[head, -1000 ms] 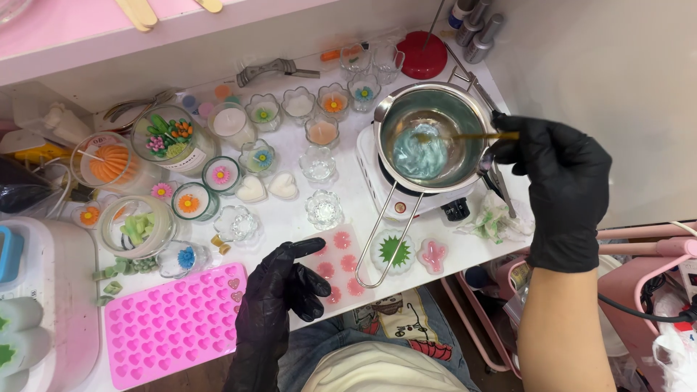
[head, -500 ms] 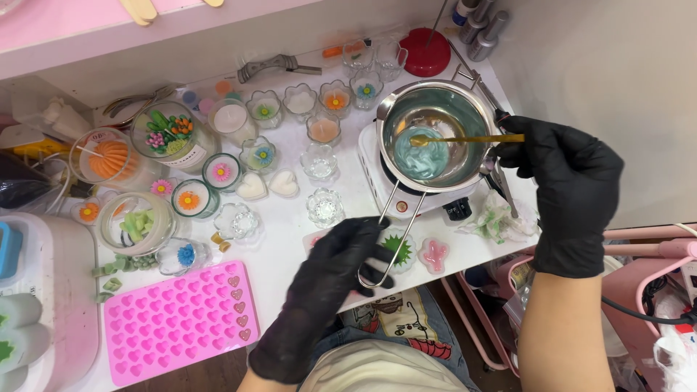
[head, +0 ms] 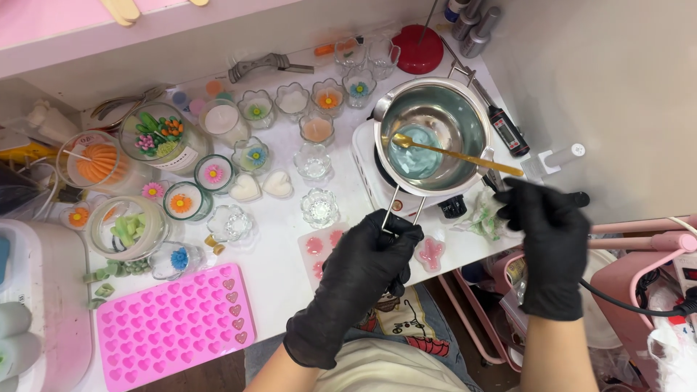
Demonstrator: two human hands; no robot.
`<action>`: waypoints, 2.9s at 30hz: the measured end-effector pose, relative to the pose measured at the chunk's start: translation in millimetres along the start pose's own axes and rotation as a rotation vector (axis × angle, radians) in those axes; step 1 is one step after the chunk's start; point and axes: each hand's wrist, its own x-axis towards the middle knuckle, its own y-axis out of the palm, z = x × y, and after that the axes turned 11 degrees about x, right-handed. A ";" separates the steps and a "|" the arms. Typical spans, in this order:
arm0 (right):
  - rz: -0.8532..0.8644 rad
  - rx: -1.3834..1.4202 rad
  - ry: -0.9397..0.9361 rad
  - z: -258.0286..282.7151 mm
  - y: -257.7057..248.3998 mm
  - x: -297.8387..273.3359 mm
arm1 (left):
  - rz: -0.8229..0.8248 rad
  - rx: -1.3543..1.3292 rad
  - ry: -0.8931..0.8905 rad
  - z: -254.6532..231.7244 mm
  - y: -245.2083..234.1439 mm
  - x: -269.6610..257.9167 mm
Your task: The recorder is pouring melted blue wax into heart-shaped silicone molds using a small melting pot.
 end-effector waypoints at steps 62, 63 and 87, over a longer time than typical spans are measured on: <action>0.107 -0.587 -0.291 -65.1 37.6 -23.5 | 0.190 -0.170 0.022 3.1 -4.8 -3.3; 0.073 -0.529 -0.244 -61.0 41.6 -24.1 | 0.178 -0.176 0.037 5.8 -3.7 -3.2; 0.224 -0.769 -0.489 -82.8 12.5 -23.2 | 0.052 -0.348 0.273 28.3 7.1 -39.1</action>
